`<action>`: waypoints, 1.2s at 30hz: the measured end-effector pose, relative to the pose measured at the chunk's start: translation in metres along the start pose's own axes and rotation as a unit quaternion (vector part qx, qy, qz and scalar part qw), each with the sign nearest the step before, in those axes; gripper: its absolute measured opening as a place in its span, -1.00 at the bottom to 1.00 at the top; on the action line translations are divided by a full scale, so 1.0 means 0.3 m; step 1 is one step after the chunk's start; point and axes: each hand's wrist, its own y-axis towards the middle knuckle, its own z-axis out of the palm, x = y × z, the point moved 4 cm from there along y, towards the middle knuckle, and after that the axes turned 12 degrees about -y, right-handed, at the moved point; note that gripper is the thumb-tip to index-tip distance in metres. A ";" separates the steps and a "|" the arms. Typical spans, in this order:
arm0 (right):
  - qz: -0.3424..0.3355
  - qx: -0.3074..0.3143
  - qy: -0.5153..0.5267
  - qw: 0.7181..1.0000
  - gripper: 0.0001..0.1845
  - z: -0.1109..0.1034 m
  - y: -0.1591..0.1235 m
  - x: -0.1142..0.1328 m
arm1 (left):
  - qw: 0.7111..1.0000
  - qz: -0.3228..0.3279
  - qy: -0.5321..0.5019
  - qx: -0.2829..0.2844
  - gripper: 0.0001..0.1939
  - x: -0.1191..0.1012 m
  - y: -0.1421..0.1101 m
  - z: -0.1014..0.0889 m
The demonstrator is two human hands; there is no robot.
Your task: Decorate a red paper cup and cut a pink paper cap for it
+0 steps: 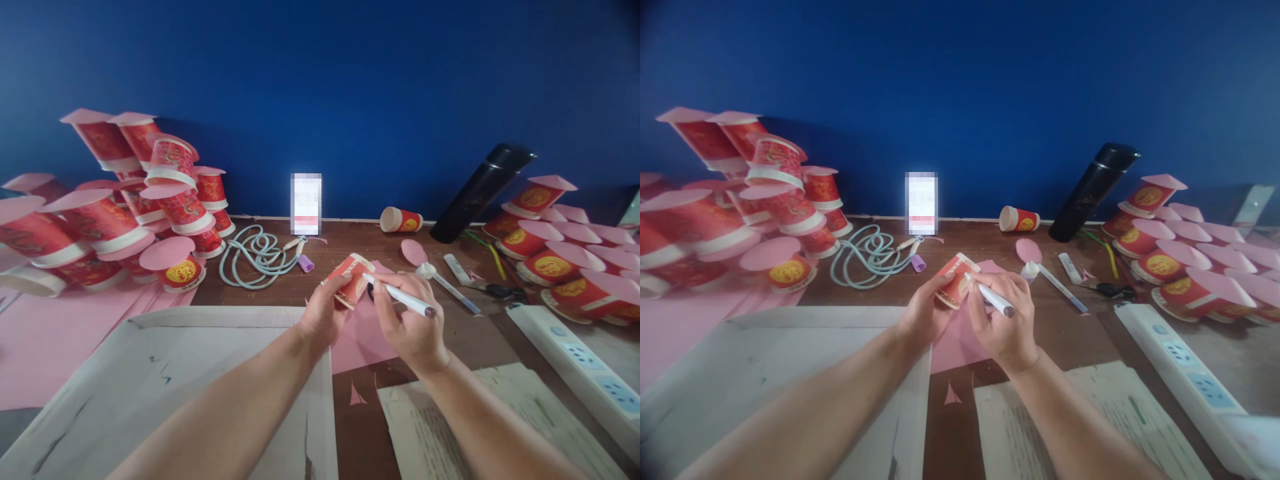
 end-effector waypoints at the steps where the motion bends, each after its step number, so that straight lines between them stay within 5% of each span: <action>1: -0.002 0.003 0.002 1.000 -0.87 0.001 0.000 0.000 | 1.000 0.001 0.002 -0.002 -0.75 0.000 0.001 -0.002; 16: 0.067 -0.011 0.103 0.992 -0.75 -0.012 -0.003 -0.021 | 0.999 0.017 -0.029 0.024 -0.69 -0.012 0.002 0.018; 26: 0.034 -0.026 0.081 0.996 -0.75 -0.021 0.009 0.002 | 0.992 0.109 0.049 0.051 -0.77 -0.023 -0.004 0.033; 36: 0.024 -0.021 0.079 0.996 -0.77 -0.016 0.008 0.002 | 0.990 0.098 0.076 0.070 -0.64 -0.018 -0.010 0.047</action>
